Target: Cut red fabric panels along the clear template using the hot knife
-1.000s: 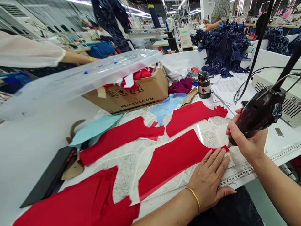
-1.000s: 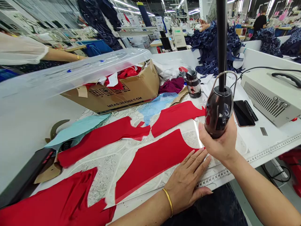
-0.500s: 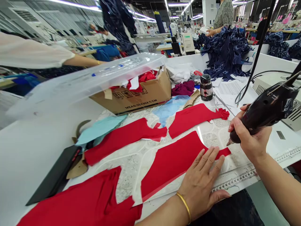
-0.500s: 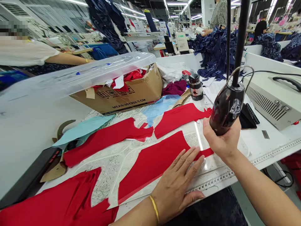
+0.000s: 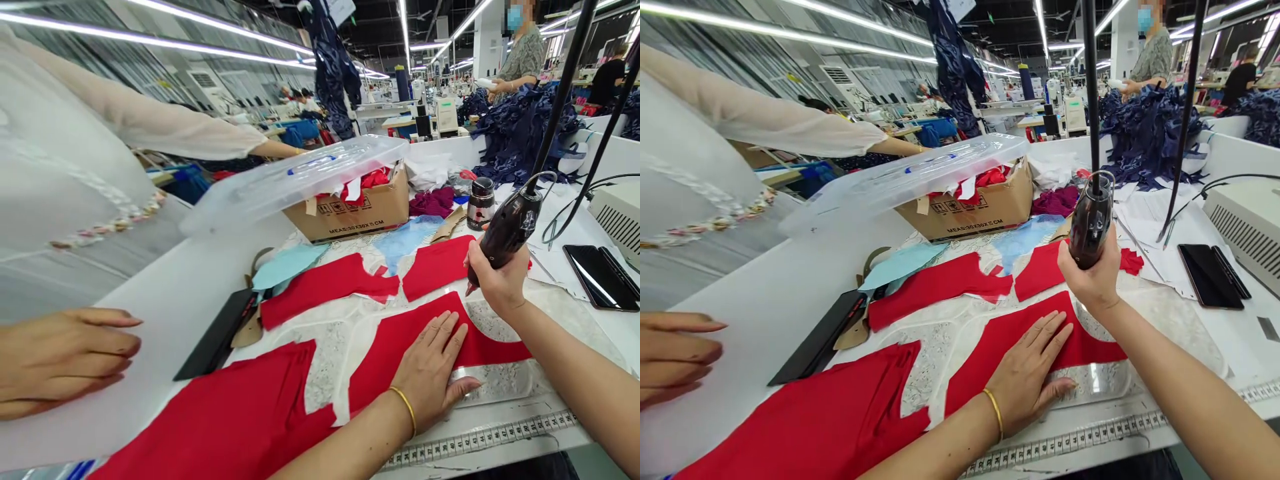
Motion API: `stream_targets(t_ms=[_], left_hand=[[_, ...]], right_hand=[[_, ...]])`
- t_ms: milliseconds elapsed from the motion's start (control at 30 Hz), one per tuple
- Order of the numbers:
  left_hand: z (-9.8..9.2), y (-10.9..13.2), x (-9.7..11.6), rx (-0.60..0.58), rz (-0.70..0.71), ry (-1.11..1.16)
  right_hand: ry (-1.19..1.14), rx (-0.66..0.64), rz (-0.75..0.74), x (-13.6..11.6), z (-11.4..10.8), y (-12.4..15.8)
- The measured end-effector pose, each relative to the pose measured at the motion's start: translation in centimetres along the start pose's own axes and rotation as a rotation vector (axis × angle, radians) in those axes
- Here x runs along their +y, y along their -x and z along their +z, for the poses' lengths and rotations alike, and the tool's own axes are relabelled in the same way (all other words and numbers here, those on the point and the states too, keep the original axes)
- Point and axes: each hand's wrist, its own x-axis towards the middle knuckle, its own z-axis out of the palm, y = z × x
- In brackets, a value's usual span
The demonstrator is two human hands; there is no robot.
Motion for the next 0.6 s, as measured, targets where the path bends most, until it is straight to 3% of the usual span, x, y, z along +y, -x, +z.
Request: stream_targets(t_ms=[233, 600], left_hand=[[0.2, -0.1, 0.0, 0.007, -0.010, 0.070], [0.2, -0.1, -0.1, 0.016, 0.005, 0.102]], right_hand=[[-0.013, 0.053, -0.004, 1.1, 2.3, -0.4], [0.014, 0.080, -0.031, 1.8, 2.4, -0.4]])
